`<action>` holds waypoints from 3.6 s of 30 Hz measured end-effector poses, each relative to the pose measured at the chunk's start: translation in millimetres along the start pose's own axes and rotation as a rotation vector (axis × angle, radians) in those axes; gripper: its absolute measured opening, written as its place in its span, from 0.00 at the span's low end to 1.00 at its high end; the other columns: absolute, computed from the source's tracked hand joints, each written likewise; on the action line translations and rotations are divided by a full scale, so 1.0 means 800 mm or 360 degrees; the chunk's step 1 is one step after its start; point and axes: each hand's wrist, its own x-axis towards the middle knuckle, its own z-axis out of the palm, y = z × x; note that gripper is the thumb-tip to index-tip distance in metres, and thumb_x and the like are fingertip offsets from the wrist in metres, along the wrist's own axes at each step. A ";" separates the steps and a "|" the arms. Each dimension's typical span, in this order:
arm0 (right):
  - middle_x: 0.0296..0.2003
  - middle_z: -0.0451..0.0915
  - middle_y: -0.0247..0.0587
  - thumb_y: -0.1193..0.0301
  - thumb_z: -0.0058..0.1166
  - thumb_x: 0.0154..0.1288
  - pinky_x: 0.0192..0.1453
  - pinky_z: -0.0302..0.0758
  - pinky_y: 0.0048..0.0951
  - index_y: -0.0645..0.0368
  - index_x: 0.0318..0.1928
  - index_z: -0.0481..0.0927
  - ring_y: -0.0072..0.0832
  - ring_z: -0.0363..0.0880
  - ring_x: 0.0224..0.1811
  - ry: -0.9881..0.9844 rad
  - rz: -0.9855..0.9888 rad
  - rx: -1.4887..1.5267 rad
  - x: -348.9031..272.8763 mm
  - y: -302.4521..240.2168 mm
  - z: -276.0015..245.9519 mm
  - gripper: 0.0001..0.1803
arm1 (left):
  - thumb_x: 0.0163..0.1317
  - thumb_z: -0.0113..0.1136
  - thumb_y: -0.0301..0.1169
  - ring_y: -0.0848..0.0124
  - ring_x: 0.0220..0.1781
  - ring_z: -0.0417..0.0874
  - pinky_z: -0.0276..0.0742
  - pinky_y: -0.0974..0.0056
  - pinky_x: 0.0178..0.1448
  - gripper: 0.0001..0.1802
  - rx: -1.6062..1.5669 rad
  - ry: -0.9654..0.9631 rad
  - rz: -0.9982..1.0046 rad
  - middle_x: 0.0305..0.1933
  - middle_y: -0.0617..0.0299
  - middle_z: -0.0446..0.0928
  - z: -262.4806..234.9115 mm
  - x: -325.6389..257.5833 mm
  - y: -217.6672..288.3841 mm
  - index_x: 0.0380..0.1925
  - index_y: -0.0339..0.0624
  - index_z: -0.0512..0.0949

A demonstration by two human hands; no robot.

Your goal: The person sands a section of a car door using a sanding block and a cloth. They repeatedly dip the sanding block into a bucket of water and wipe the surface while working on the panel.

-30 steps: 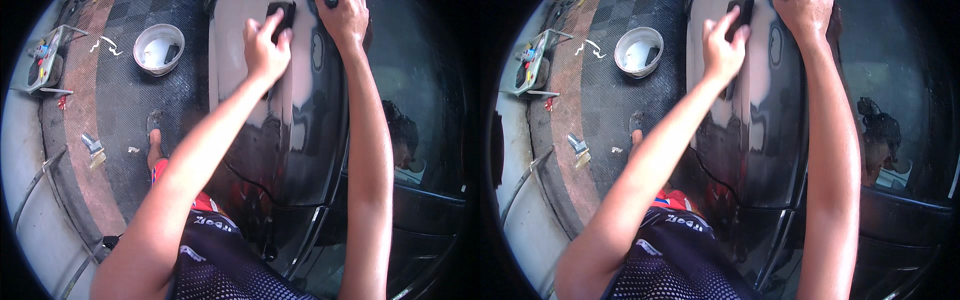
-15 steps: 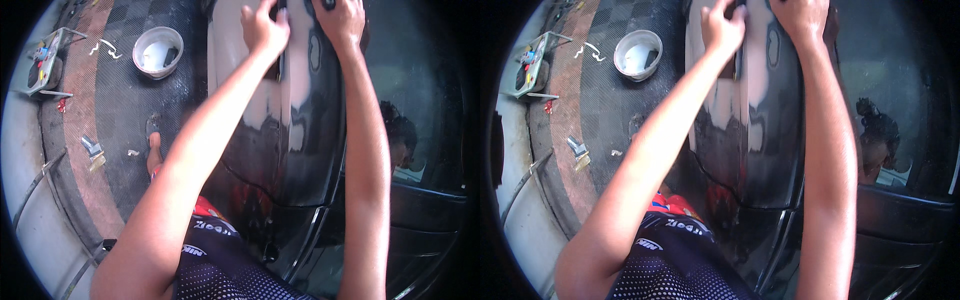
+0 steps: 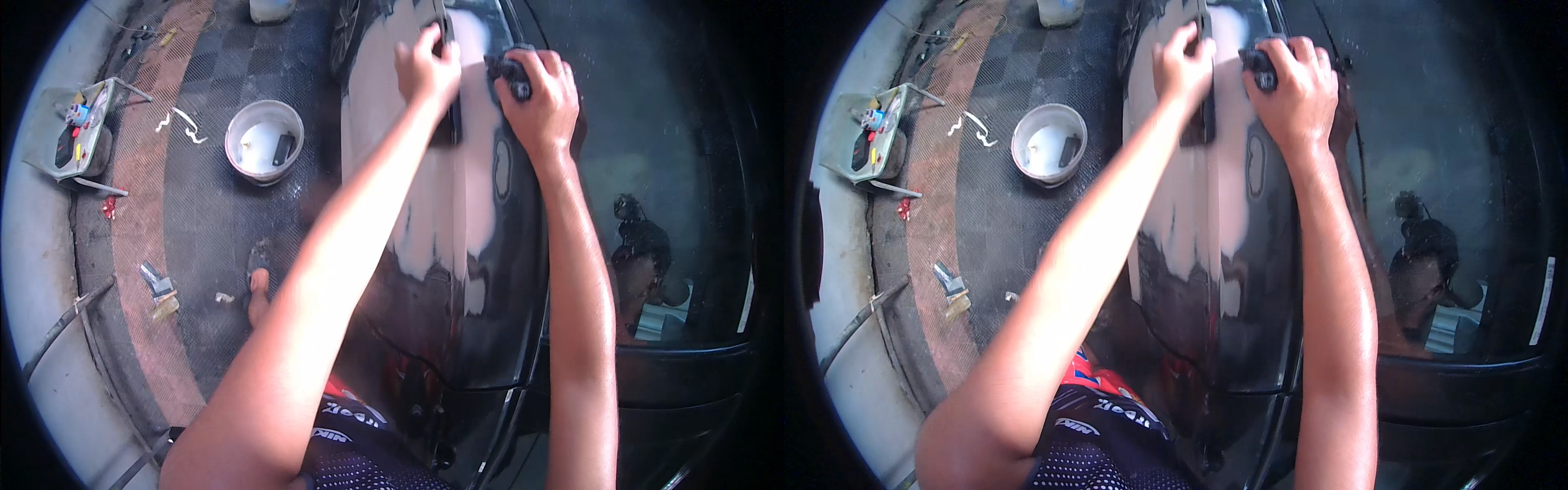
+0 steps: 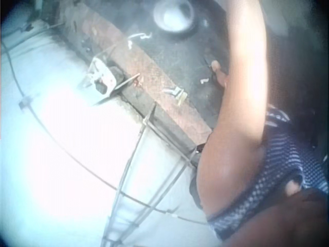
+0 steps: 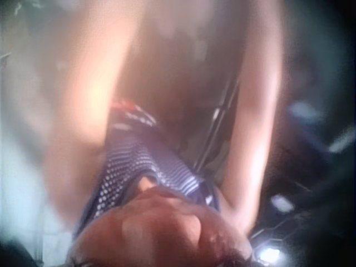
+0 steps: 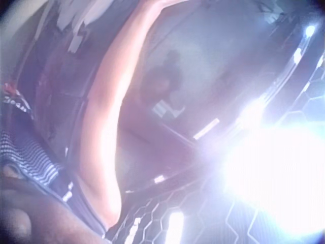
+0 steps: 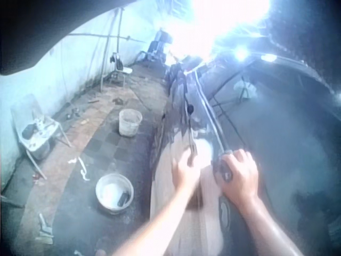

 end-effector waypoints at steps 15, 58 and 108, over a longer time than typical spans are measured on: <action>0.47 0.78 0.47 0.76 0.71 0.47 0.55 0.78 0.46 0.55 0.50 0.82 0.48 0.79 0.51 -0.0037 0.0232 0.0267 0.003 -0.012 -0.020 0.25 | 0.68 0.67 0.46 0.38 0.70 0.75 0.76 0.43 0.71 0.26 -0.0088 -0.0225 -0.0194 0.67 0.37 0.76 0.056 0.123 -0.006 0.64 0.56 0.81; 0.46 0.79 0.41 0.72 0.72 0.52 0.54 0.78 0.45 0.53 0.49 0.82 0.44 0.80 0.53 -0.0130 0.0155 0.0120 -0.009 -0.004 -0.016 0.21 | 0.69 0.69 0.27 0.63 0.49 0.76 0.75 0.58 0.58 0.28 -0.0329 -0.0351 0.0020 0.45 0.57 0.73 -0.157 -0.222 0.028 0.68 0.42 0.77; 0.60 0.75 0.59 0.56 0.77 0.57 0.61 0.83 0.42 0.78 0.79 0.26 0.47 0.84 0.56 -0.0924 0.1495 -0.0425 0.200 -0.112 0.402 0.77 | 0.78 0.59 0.33 0.68 0.45 0.71 0.74 0.61 0.55 0.29 0.1062 -0.0645 -0.0902 0.53 0.57 0.68 -0.670 0.149 -0.339 0.76 0.43 0.68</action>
